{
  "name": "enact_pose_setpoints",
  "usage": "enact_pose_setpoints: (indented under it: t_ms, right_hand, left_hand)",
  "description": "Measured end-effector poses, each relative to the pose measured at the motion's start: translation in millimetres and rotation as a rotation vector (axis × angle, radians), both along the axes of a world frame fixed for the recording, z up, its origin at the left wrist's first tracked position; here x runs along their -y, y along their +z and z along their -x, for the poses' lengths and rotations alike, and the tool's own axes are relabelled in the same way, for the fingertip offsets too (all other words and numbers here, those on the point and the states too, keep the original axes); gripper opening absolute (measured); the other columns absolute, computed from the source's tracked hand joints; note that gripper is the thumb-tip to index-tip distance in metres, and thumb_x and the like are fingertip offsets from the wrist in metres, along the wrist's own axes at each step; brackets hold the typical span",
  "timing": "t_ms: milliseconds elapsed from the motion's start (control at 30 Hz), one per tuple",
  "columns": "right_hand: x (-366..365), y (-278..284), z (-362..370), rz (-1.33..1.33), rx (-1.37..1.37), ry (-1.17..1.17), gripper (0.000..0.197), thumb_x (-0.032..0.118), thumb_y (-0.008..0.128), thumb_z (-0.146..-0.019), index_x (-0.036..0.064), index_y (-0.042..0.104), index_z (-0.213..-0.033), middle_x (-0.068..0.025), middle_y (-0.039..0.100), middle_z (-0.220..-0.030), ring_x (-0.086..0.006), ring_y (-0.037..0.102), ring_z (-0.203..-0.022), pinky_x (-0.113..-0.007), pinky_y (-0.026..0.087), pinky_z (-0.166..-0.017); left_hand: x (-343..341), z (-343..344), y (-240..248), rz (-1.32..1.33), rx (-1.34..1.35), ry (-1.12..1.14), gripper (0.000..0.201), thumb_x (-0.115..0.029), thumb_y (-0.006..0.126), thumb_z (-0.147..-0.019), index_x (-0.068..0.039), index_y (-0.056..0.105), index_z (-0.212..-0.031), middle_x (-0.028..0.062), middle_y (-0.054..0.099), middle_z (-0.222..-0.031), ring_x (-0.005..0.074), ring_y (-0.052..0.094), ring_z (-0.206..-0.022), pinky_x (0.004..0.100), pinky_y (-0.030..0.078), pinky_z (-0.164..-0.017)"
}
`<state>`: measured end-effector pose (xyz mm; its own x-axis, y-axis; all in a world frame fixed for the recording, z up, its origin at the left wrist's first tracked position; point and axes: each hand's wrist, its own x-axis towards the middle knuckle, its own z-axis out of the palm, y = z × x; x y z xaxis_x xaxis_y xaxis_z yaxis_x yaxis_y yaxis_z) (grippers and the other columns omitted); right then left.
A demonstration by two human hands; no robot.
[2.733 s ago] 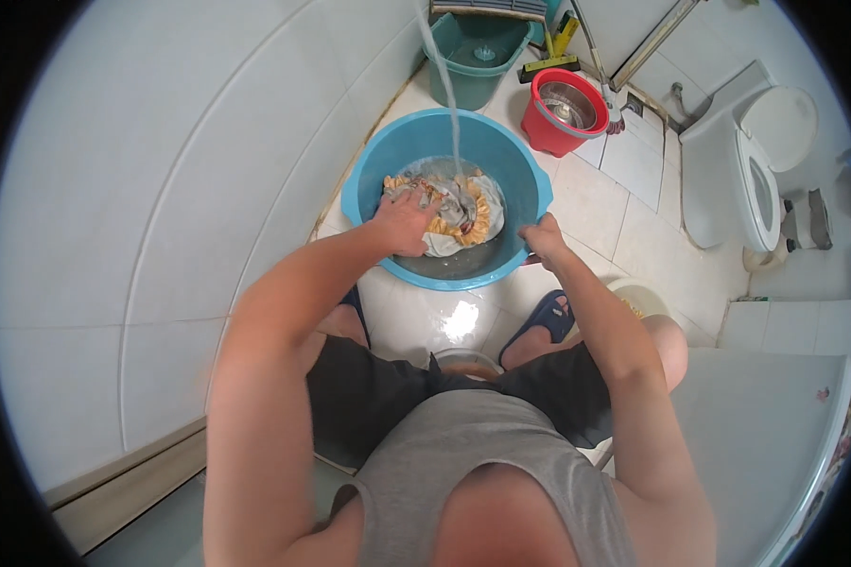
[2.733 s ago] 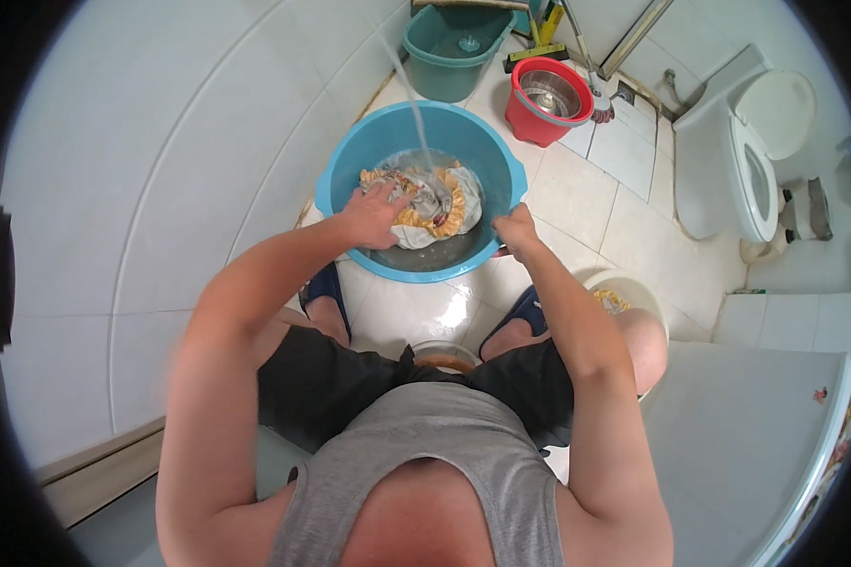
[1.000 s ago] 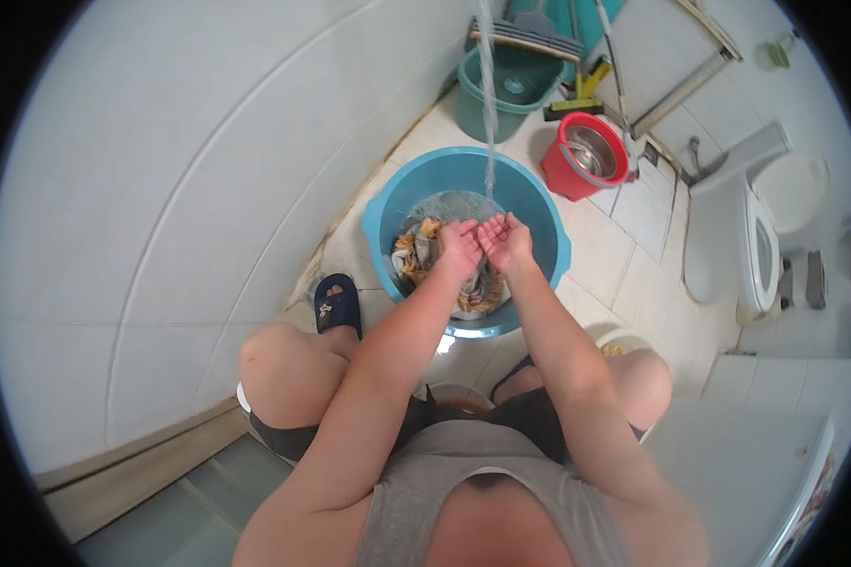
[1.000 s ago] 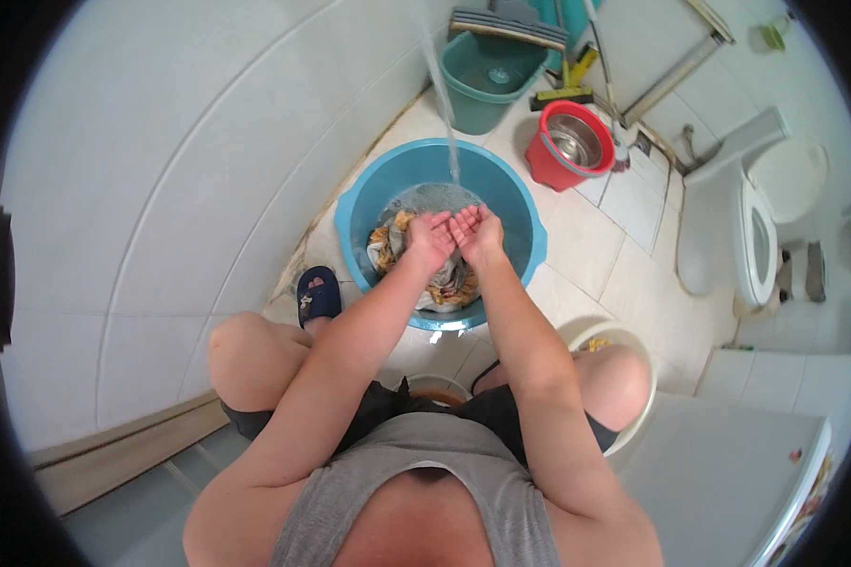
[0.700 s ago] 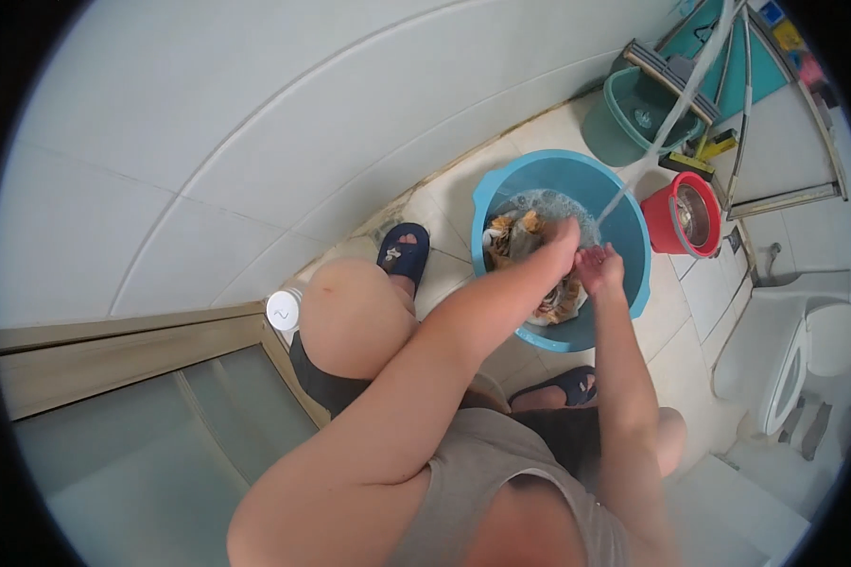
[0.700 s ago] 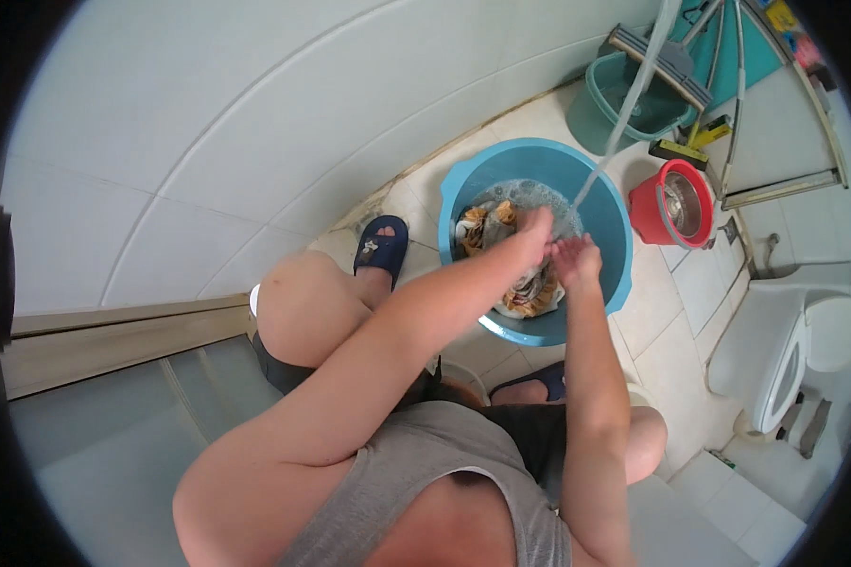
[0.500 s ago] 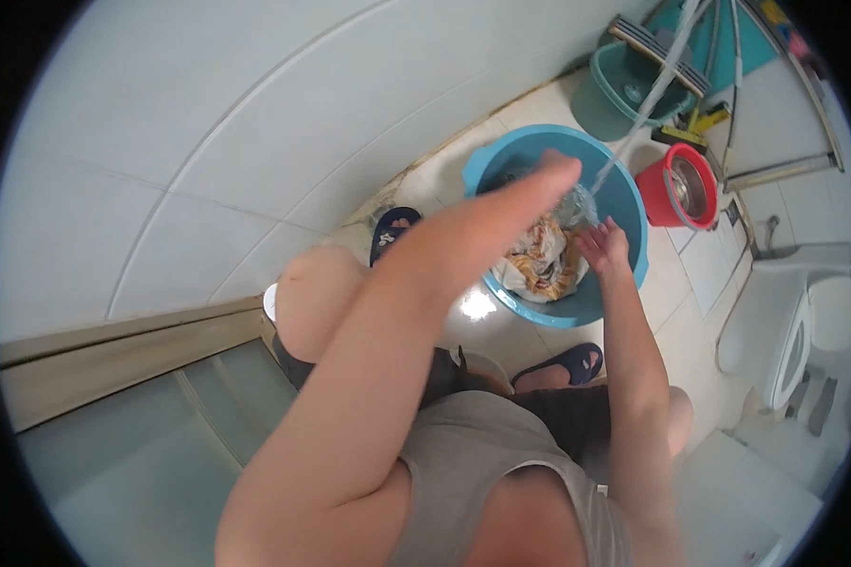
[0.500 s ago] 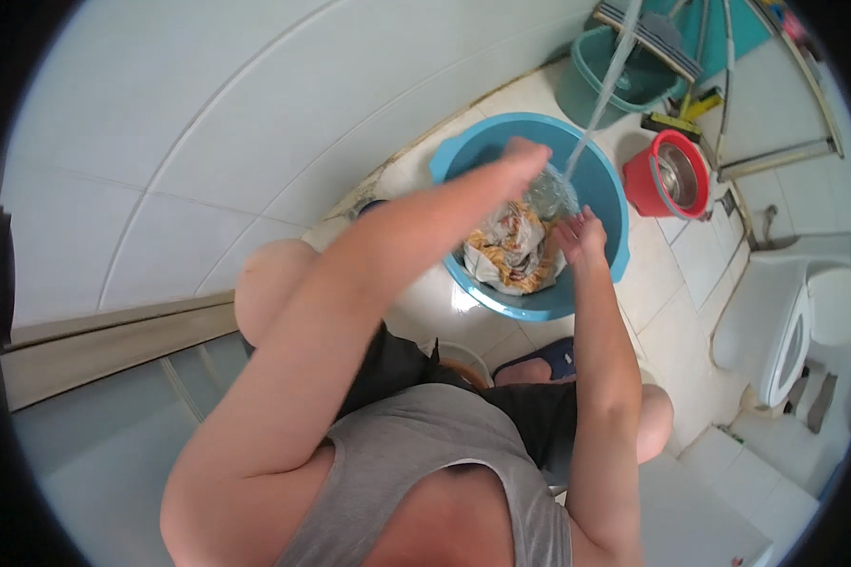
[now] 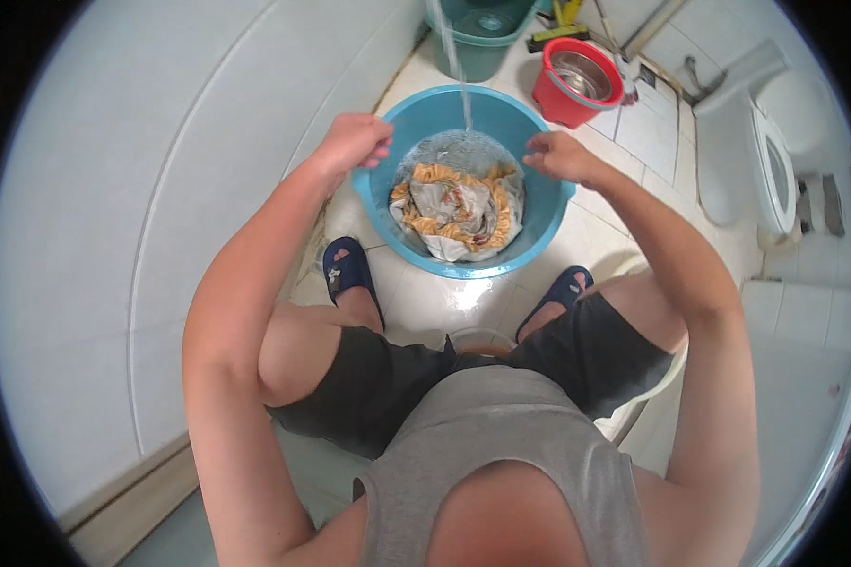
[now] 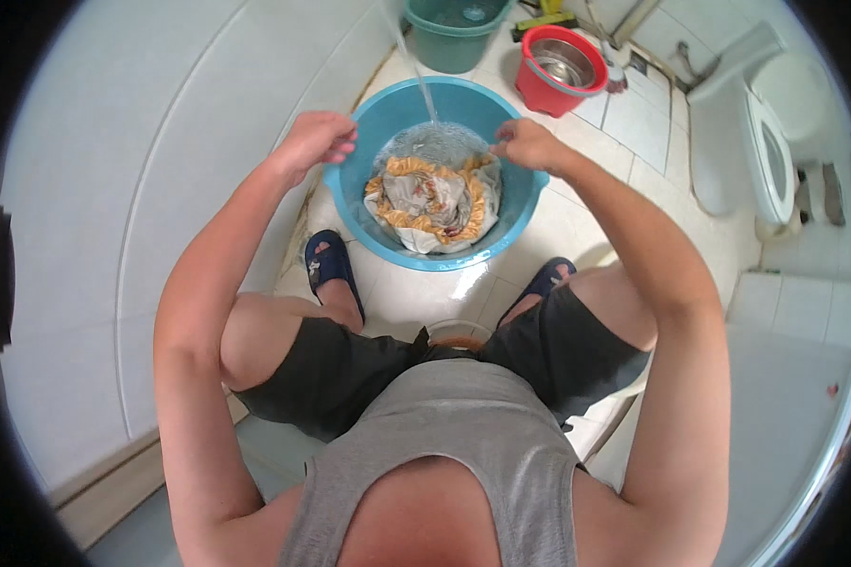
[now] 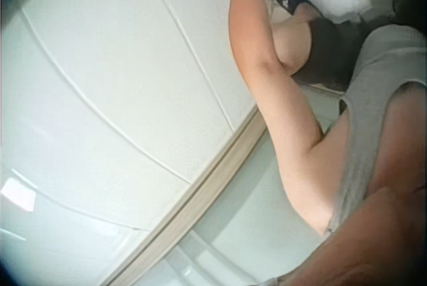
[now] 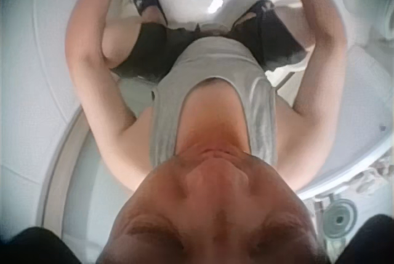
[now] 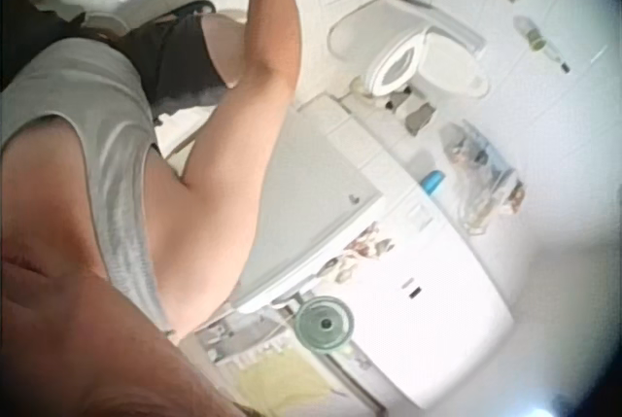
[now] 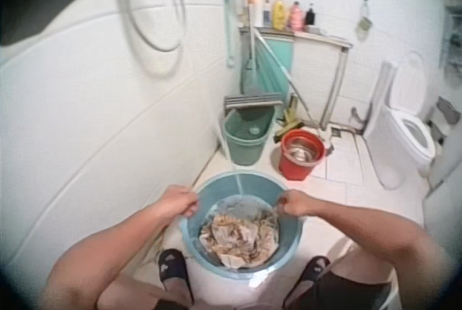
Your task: The person hand-washes clothes by scrubbing them in a washbasin, filling the basin with water, adding detergent powder from a container using a scoop, and scrubbing the clothes in the soapy water.
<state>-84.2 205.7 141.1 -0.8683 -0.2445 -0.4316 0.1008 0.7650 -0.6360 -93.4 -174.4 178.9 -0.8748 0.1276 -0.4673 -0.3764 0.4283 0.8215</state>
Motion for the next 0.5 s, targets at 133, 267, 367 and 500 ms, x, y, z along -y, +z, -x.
enact_pose_setpoints:
  t_ms: [133, 267, 367, 500]
  right_hand:
    - [-18, 33, -14, 0.106, 0.034, -0.1, 0.054, 0.03, 0.075, -0.09, -0.0049, 0.064, -0.129, -0.0145, 0.072, -0.104, -0.0205, 0.069, -0.091, -0.034, 0.056, -0.072]
    - [-51, 53, -17, 0.036, 0.007, -0.144, 0.052, 0.031, 0.073, -0.093, -0.002, 0.064, -0.132, -0.0129, 0.072, -0.106, -0.0198, 0.068, -0.089, -0.034, 0.054, -0.068]
    - [-64, 63, -15, 0.038, -0.075, -0.202, 0.046, 0.031, 0.072, -0.094, -0.0004, 0.066, -0.127, -0.0101, 0.071, -0.105, -0.0185, 0.067, -0.087, -0.034, 0.053, -0.07]
    - [-83, 60, -17, 0.038, -0.097, -0.276, 0.042, 0.034, 0.073, -0.094, 0.0015, 0.068, -0.12, -0.0081, 0.07, -0.101, -0.0163, 0.066, -0.085, -0.033, 0.052, -0.067]
  left_hand:
    - [8, -8, -16, 0.121, 0.021, -0.085, 0.023, -0.026, 0.067, -0.097, -0.006, 0.073, -0.107, 0.0044, 0.071, -0.103, 0.0146, 0.066, -0.09, 0.0322, 0.055, -0.077]
    - [7, -10, -16, 0.174, 0.034, -0.157, 0.024, -0.026, 0.067, -0.097, -0.006, 0.073, -0.109, 0.0052, 0.071, -0.106, 0.0165, 0.067, -0.094, 0.0331, 0.055, -0.08]
    - [14, -13, -11, 0.21, 0.028, -0.173, 0.026, -0.026, 0.066, -0.097, -0.005, 0.073, -0.11, 0.0057, 0.071, -0.107, 0.0176, 0.067, -0.095, 0.0338, 0.055, -0.081]
    - [16, -16, -4, 0.242, 0.031, -0.173, 0.027, -0.027, 0.066, -0.097, -0.005, 0.072, -0.113, 0.0063, 0.071, -0.11, 0.0186, 0.067, -0.096, 0.0344, 0.056, -0.081]
